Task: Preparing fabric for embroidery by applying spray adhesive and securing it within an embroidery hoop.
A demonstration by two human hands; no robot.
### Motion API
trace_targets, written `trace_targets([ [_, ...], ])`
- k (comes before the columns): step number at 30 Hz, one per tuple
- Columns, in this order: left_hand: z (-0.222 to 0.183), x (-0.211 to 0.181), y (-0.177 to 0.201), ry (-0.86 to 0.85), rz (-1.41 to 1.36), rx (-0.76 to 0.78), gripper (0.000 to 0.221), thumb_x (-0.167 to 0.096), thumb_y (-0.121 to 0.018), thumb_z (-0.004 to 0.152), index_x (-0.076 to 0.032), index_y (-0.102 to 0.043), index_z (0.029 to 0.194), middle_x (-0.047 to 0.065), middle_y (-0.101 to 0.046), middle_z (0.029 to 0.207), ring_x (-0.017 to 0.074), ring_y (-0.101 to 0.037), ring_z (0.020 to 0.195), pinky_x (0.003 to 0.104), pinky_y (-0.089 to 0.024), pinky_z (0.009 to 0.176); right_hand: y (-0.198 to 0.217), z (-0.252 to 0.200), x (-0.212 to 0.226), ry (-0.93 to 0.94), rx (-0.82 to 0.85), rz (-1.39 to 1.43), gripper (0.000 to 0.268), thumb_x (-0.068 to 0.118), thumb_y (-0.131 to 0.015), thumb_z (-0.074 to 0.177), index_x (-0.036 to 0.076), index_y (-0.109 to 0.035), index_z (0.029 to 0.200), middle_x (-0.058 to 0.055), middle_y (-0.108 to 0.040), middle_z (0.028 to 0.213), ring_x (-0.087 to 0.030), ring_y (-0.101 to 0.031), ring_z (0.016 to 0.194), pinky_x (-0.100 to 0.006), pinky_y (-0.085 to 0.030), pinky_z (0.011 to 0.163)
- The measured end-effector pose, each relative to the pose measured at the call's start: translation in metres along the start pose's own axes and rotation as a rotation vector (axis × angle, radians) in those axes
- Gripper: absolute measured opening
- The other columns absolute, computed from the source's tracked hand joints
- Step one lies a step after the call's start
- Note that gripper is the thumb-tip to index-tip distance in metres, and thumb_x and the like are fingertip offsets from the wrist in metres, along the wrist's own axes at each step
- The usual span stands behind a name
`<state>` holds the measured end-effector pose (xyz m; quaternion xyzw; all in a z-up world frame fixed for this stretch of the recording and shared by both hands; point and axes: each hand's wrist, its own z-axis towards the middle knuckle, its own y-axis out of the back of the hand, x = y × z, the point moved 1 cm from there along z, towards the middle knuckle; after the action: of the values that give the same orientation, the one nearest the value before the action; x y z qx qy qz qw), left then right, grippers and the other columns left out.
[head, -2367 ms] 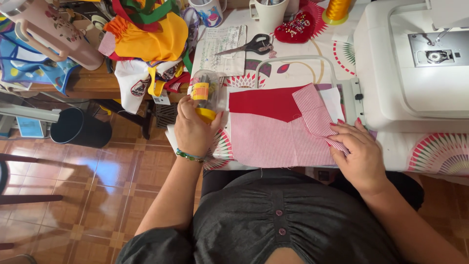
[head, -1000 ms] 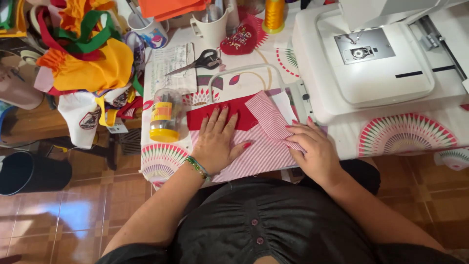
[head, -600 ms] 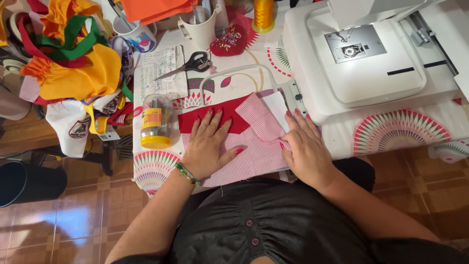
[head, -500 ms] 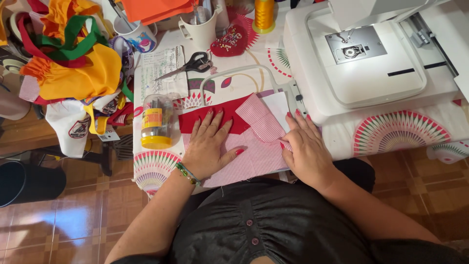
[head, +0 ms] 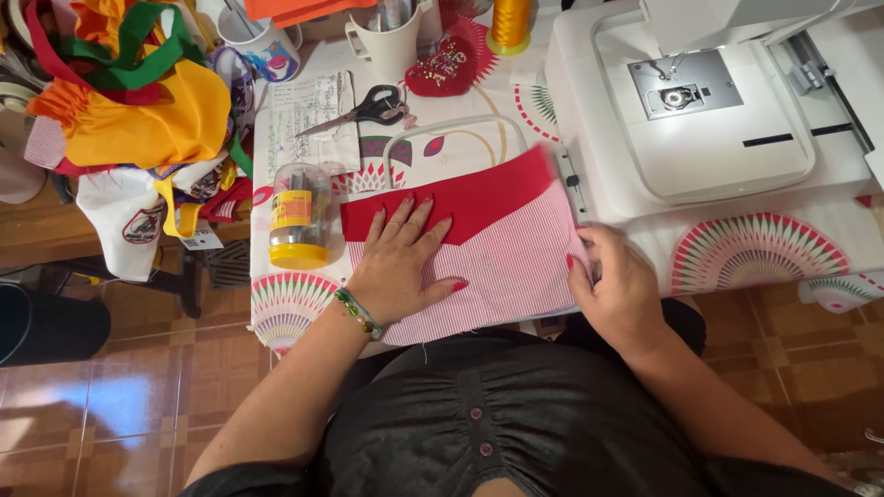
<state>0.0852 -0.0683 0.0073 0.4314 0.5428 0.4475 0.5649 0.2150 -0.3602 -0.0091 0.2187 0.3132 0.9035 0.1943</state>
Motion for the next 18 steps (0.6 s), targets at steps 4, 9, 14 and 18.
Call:
trace_targets([
  [4, 0.002, 0.002, 0.001, -0.008, -0.006, 0.044, 0.095, -0.077, -0.057, 0.083, -0.021, -0.039, 0.157, 0.016, -0.028, 0.166, 0.0396, -0.018, 0.155, 0.063, -0.011, 0.122, 0.016, 0.018, 0.021, 0.032, 0.037, 0.018, 0.05, 0.016, -0.076, 0.085, 0.009, -0.068, 0.134, -0.008, -0.068, 0.08, -0.028, -0.068, 0.072, -0.039, -0.056, 0.073],
  [9, 0.0, 0.003, -0.001, -0.008, -0.011, 0.043, 0.095, -0.077, -0.056, 0.084, -0.021, -0.038, 0.158, 0.016, -0.026, 0.167, 0.0391, -0.017, 0.155, 0.062, -0.01, 0.122, -0.001, 0.007, 0.002, 0.055, 0.074, 0.093, 0.04, 0.011, -0.069, 0.088, 0.016, -0.074, 0.127, -0.004, -0.072, 0.095, -0.025, -0.07, 0.086, -0.036, -0.056, 0.081],
  [14, -0.001, 0.003, -0.003, -0.022, 0.01, 0.018, 0.094, -0.076, -0.055, 0.085, -0.021, -0.036, 0.159, 0.016, -0.027, 0.166, 0.0407, -0.018, 0.155, 0.063, -0.012, 0.122, -0.01, 0.023, 0.024, 0.168, 0.169, 0.151, 0.03, 0.007, -0.066, 0.088, 0.012, -0.075, 0.116, -0.008, -0.072, 0.103, -0.028, -0.07, 0.099, -0.04, -0.056, 0.088],
  [18, -0.001, 0.001, -0.003, -0.026, 0.016, 0.007, 0.093, -0.076, -0.056, 0.085, -0.023, -0.038, 0.159, 0.016, -0.028, 0.166, 0.0411, -0.019, 0.154, 0.064, -0.013, 0.122, -0.004, 0.045, 0.075, 0.315, 0.219, 0.284, 0.031, 0.004, -0.069, 0.088, 0.004, -0.072, 0.119, -0.018, -0.071, 0.107, -0.037, -0.068, 0.105, -0.047, -0.054, 0.092],
])
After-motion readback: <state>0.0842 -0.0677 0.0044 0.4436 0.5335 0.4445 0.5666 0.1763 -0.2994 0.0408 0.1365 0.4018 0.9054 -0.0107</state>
